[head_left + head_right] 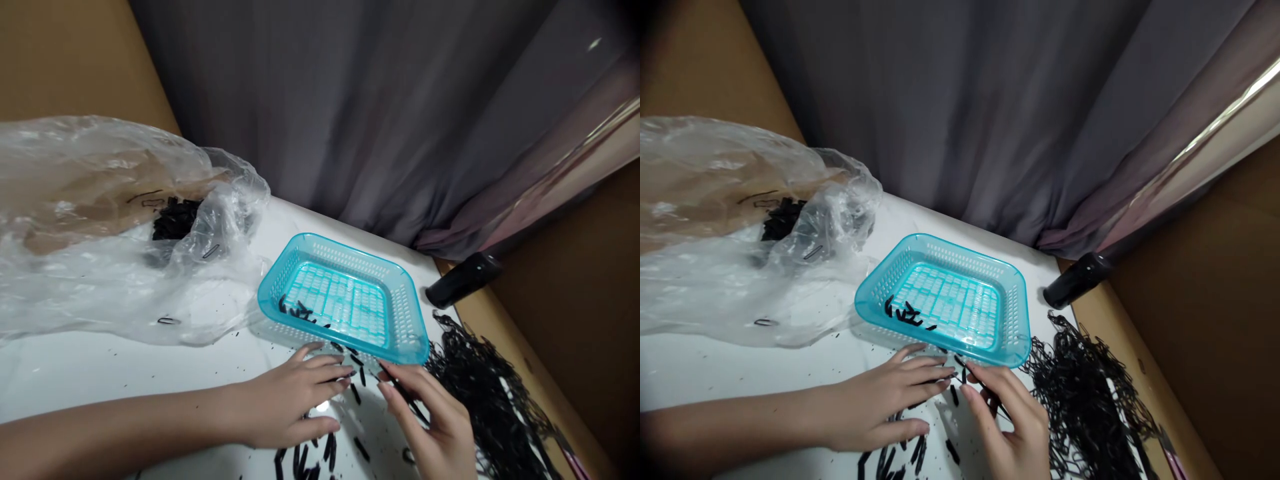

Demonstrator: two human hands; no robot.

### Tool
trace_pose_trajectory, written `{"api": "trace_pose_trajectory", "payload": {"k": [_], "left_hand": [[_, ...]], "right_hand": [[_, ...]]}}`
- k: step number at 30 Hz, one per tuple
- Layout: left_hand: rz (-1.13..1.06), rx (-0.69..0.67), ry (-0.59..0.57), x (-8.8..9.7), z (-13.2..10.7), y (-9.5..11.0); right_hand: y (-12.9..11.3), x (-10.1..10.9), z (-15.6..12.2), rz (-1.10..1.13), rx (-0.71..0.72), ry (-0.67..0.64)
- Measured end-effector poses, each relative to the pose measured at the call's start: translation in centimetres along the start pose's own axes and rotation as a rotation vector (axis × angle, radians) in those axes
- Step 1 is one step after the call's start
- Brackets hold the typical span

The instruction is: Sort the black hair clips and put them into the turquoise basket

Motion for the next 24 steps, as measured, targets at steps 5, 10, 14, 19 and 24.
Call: {"api": "trace_pose_trajectory", "payload": {"k": [5,10,14,19,24], "left_hand": [[-0.087,0.038,0.007,-0.1,0.0,-0.1],[-0.155,0.048,0.032,0.3,0.1,-0.1],[-0.201,0.041,0.060,0.6,0.2,-0.1],[-0.259,0.075,0.156,0.0,0.1,-1.1],[-0.379,0.047,0.370,-0.3,0.0,-2.2]], "right_hand": [[0.3,-0.2,-0.1,-0.007,-0.004,-0.017],[0.2,-0.2,-0.1,-0.010,-0.016,-0.025],[0.1,0.0,0.1,-0.012,-0.017,-0.020],[0.1,0.1,0.1,-0.013,-0.019,-0.015],[0.4,0.1,-0.1,0.014,-0.067,-0.007]]}}
Point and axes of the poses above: each hand's wrist, its own z-axis towards the middle knuckle, its own x-axis out of the back of the hand, y = z × x, the point moved 3 cm from there along z, towards the middle knuckle
